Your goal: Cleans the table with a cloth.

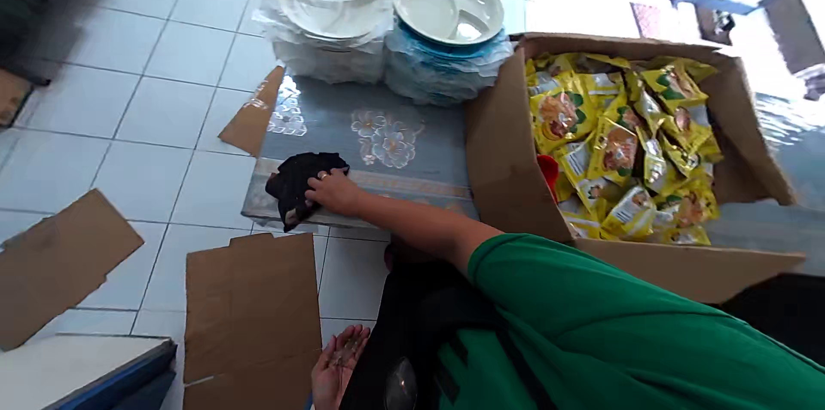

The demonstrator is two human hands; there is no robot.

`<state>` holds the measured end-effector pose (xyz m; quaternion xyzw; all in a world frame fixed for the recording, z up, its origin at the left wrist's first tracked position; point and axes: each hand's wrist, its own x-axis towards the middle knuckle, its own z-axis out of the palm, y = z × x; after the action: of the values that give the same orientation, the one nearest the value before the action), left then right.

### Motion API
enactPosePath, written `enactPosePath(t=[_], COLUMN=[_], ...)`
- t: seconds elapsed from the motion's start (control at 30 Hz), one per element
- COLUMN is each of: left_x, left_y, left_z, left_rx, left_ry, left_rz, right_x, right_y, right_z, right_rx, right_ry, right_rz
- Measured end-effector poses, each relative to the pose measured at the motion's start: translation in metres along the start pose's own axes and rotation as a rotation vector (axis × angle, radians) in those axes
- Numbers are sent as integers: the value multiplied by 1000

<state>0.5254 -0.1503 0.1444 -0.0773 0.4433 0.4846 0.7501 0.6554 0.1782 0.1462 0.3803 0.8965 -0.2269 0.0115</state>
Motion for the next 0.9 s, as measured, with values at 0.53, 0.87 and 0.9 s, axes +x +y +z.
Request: enactPosePath(t=[0.53,0.87,0.9], left_x=[79,28,28], left_y=[-86,-320,-323], left_z=[174,212,209], left_rx=[754,615,579], left_ry=[-242,-238,-229], left_rz=[-565,-614,-552], right_x=[-450,-796,-823], right_y=[3,-43,-44], right_z=[-33,26,36], right_rx=[573,1001,1034], right_ry=[676,1232,1297], right_rz=[426,956,1067])
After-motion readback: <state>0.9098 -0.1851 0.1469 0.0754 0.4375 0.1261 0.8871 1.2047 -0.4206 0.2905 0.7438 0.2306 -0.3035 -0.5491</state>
